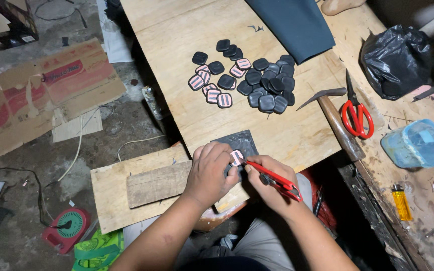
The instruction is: The person repeatedly hammers small rectangular sole components on a wooden block, then trims their edges with scissors and a utility knife. The person flips and repositions each piece between strikes and cuts, working one at a time.
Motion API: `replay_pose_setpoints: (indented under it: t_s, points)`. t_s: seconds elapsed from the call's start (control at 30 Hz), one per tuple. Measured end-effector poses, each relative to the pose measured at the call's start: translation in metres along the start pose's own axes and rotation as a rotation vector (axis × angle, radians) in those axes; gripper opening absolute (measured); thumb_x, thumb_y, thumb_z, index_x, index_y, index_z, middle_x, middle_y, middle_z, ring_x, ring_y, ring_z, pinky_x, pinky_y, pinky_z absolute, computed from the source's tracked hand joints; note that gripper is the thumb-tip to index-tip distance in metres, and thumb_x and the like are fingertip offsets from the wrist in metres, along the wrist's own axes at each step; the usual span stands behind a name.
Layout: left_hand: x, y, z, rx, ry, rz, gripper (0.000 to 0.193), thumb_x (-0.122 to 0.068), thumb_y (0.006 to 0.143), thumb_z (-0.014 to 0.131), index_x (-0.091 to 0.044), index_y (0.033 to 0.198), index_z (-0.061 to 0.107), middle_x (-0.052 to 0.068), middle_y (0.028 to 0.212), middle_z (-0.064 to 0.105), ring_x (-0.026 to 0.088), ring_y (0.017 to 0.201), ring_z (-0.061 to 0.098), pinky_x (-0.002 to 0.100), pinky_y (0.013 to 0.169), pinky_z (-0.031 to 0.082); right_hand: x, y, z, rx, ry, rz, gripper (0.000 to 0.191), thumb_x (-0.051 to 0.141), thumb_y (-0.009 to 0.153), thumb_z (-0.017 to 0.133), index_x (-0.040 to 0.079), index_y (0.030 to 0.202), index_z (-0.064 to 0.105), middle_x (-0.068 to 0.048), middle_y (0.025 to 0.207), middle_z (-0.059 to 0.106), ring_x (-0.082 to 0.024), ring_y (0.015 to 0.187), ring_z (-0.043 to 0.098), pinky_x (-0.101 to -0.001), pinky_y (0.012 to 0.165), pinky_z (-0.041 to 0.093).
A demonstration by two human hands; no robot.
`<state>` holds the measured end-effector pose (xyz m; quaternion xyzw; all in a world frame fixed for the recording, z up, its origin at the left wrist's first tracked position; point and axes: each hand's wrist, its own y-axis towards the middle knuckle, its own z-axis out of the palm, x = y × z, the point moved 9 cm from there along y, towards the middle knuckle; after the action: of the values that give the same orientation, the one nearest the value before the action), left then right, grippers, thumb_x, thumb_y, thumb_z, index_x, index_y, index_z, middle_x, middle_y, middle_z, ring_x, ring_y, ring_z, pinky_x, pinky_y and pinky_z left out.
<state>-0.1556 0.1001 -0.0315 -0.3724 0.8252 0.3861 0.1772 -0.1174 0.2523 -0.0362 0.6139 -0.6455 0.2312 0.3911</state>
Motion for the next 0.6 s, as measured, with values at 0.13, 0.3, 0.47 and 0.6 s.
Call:
replay_pose_setpoints:
  t_s: [0.13,0.3,0.47,0.6]
  points:
    - [0.005,-0.001,-0.003,-0.013,-0.021,-0.006,0.022,-0.014,0.071,0.076,-0.008,0.089,0.064,0.009,0.107,0.064,0.030,0.110,0.058,0.044,0.098,0.042,-0.002,-0.004,-0.004,-0.086,0.023,-0.003,0.028,0.021,0.090,0.071,0.003,0.112,0.073,-0.013,0.094,0.078,-0.019,0.080,0.076,-0.0310,0.075,0.059]
    - [0.008,-0.004,-0.004,-0.052,-0.068,0.010,0.024,-0.013,0.073,0.076,-0.007,0.091,0.062,0.009,0.107,0.065,0.030,0.112,0.060,0.043,0.100,0.044,0.000,-0.014,0.011,-0.111,0.026,-0.096,0.031,0.019,0.091,0.072,0.001,0.116,0.072,-0.015,0.103,0.077,-0.023,0.090,0.076,-0.0330,0.083,0.059]
    - [0.009,-0.005,-0.003,-0.041,-0.071,0.009,0.027,-0.012,0.071,0.075,-0.005,0.094,0.062,0.011,0.107,0.064,0.032,0.112,0.059,0.045,0.100,0.043,-0.002,-0.016,0.017,-0.114,-0.009,-0.125,0.029,0.017,0.090,0.073,0.001,0.114,0.072,-0.016,0.102,0.076,-0.028,0.092,0.076,-0.0353,0.084,0.058]
    - [0.010,-0.004,-0.004,-0.036,-0.068,-0.001,0.032,-0.011,0.070,0.075,-0.003,0.099,0.064,0.012,0.107,0.064,0.033,0.111,0.059,0.045,0.100,0.043,0.015,-0.015,0.017,-0.145,-0.044,-0.261,0.027,0.014,0.088,0.076,0.001,0.112,0.072,-0.016,0.102,0.075,-0.029,0.091,0.075,-0.0353,0.083,0.058]
